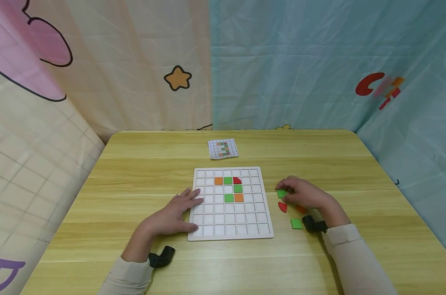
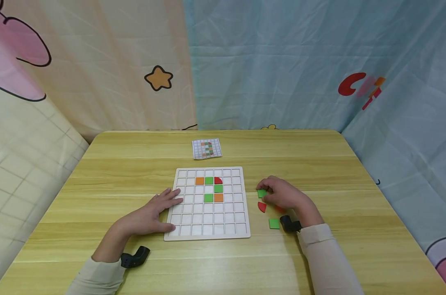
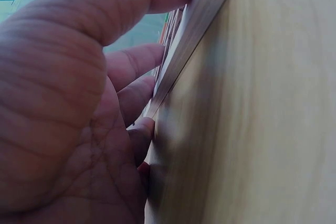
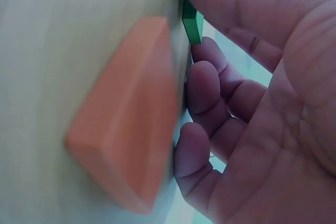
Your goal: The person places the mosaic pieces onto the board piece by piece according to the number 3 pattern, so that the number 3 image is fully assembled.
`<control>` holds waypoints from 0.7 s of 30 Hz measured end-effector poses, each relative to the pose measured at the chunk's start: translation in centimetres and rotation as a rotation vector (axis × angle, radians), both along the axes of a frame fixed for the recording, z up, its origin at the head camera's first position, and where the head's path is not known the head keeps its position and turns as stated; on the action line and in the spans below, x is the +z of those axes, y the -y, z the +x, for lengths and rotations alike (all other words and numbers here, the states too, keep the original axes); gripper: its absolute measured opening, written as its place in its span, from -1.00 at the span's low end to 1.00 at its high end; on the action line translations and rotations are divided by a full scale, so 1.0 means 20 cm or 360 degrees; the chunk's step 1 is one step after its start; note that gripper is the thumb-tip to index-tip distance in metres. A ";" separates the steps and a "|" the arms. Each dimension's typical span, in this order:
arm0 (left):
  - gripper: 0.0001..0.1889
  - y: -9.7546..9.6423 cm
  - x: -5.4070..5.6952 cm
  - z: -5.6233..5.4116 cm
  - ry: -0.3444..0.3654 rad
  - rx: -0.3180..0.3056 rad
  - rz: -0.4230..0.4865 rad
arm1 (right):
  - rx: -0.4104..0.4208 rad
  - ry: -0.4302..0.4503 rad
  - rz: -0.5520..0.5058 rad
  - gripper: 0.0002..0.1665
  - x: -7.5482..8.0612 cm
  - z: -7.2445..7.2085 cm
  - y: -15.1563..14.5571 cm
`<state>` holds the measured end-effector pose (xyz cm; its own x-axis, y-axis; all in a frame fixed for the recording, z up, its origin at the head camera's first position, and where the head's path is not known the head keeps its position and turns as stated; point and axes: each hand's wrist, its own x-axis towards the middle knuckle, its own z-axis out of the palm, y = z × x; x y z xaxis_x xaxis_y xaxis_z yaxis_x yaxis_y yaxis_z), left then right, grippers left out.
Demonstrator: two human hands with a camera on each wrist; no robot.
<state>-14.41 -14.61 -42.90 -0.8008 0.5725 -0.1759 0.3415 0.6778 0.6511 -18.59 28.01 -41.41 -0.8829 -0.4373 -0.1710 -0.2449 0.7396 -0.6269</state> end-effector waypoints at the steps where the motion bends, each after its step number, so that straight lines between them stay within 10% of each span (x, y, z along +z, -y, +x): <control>1: -0.17 0.00 0.00 0.00 -0.0001 -0.0001 -0.0001 | 0.0002 0.0003 -0.0001 -0.67 0.00 0.00 0.00; 21: -0.17 0.00 0.00 0.00 -0.0006 -0.0001 -0.0003 | 0.0032 -0.0026 0.0019 -0.72 -0.02 0.00 0.00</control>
